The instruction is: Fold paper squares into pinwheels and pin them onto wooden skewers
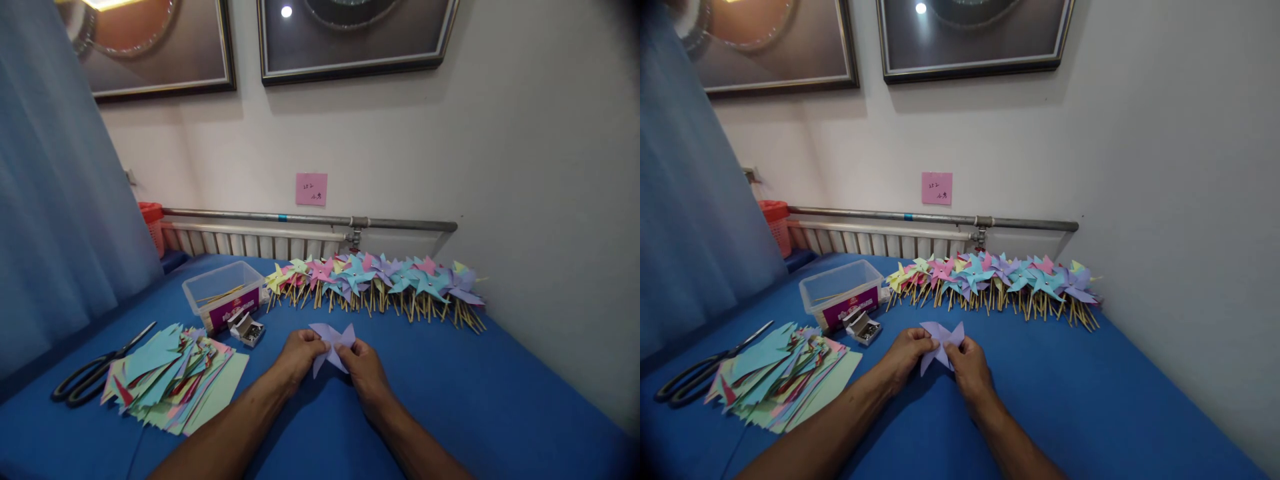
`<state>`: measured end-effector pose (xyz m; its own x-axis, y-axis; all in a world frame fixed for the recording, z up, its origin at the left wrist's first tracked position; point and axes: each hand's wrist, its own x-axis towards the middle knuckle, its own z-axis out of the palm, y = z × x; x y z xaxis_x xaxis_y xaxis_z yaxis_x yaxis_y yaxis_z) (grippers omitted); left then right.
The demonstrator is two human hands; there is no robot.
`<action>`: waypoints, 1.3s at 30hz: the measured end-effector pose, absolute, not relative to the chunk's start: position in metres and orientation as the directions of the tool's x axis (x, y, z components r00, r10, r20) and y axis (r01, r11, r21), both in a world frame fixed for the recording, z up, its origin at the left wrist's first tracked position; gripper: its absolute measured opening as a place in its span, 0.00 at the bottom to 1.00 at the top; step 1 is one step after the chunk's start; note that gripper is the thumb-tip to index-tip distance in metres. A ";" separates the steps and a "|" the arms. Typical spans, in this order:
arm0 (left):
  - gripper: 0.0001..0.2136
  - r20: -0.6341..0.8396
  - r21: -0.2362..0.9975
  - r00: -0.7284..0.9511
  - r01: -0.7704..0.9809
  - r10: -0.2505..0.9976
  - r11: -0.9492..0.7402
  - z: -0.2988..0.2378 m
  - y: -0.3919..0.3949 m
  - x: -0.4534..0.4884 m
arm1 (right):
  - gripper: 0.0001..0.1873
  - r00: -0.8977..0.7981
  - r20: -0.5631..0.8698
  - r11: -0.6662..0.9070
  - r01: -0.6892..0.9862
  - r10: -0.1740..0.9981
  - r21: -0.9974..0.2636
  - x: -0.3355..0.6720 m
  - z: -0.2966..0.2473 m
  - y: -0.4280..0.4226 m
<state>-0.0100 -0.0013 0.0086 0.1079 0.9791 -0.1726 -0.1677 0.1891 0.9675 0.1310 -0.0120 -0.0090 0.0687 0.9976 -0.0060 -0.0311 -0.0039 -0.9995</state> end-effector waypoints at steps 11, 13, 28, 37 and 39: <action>0.08 -0.187 0.977 0.041 -0.094 0.982 0.190 0.002 0.001 -0.007 | 0.19 0.011 0.015 0.016 -0.100 1.000 -0.995 0.130 -0.017 -0.010; 0.08 -0.187 0.977 0.051 -0.098 0.981 0.191 0.005 -0.001 -0.008 | 0.21 0.014 0.004 0.005 -0.117 1.000 -0.993 0.130 -0.016 -0.010; 0.08 -0.148 0.985 0.136 -0.066 0.980 0.158 0.004 0.004 -0.013 | 0.15 0.036 -0.005 -0.005 -0.017 0.999 -1.000 0.130 -0.007 -0.014; 0.10 0.133 0.355 0.015 0.933 0.991 -0.062 0.053 0.014 -0.091 | 0.15 0.126 -0.011 -0.006 -0.037 0.992 -0.999 0.140 -0.011 -0.007; 0.11 0.064 0.186 -0.065 0.981 0.996 0.052 0.058 0.016 -0.109 | 0.17 0.137 0.003 0.008 -0.036 0.991 -0.999 0.144 -0.014 -0.002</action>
